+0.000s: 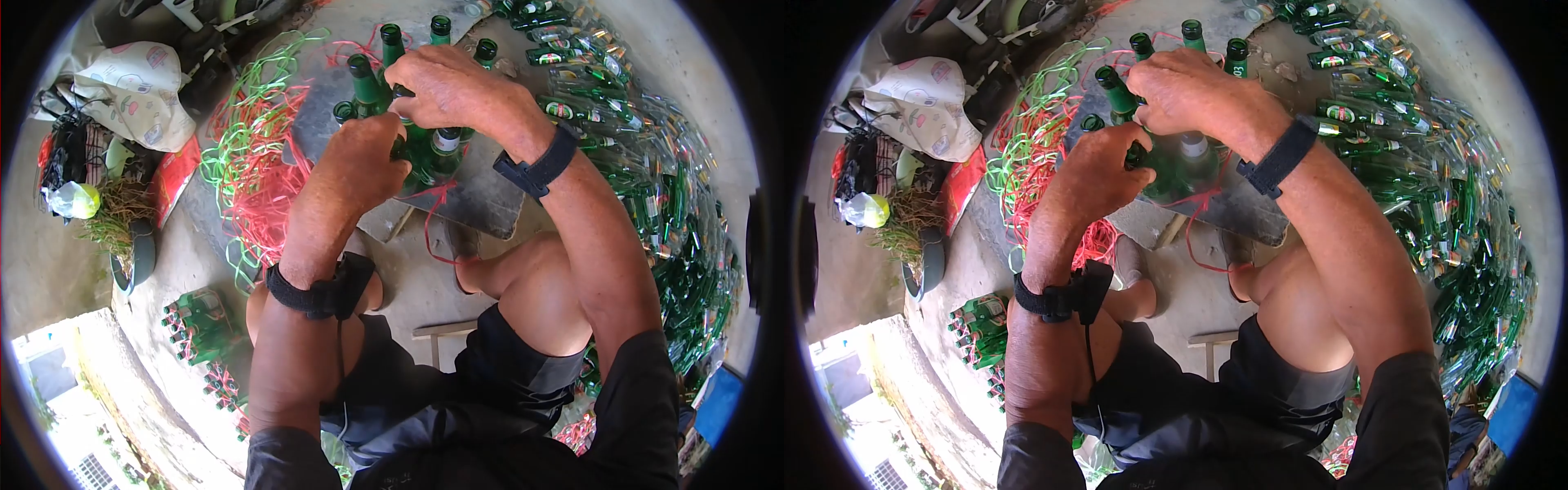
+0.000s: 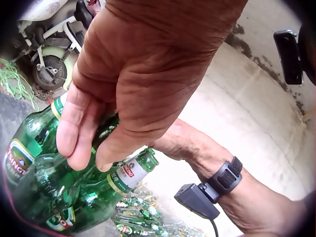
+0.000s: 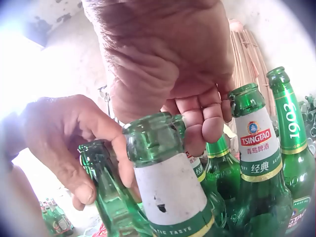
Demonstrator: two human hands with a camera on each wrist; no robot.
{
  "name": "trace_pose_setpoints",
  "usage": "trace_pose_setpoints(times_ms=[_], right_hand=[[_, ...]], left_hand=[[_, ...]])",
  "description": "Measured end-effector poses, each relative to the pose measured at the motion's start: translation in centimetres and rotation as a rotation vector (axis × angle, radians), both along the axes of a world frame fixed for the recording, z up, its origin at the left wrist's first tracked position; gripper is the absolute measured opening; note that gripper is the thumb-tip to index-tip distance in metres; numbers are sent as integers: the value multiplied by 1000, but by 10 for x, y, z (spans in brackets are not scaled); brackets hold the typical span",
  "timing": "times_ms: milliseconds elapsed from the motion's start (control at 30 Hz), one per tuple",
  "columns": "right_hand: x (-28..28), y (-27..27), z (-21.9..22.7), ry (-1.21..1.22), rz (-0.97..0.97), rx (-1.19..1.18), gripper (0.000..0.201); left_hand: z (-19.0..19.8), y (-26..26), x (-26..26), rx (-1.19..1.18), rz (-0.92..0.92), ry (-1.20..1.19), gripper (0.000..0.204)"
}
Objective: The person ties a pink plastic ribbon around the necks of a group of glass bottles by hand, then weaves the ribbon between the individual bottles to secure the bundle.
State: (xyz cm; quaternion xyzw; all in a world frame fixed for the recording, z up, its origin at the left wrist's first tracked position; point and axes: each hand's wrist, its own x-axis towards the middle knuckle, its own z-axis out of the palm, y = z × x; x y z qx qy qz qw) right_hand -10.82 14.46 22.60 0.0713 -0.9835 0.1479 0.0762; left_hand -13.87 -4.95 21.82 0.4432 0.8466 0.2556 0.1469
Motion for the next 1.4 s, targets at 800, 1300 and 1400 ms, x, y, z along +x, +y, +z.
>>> trace_pose_setpoints(times_ms=[800, 1300, 1400], right_hand=[[7, -2, 17, -196, 2, -26, 34], [15, 17, 43, -67, -34, -184, 24], [20, 27, 58, -19, -138, -238, 21]], left_hand=[[11, -2, 1, -31, 80, 10, 50], [16, 3, 9, 130, 136, 171, 71], [17, 7, 10, 141, 107, 250, 75]])
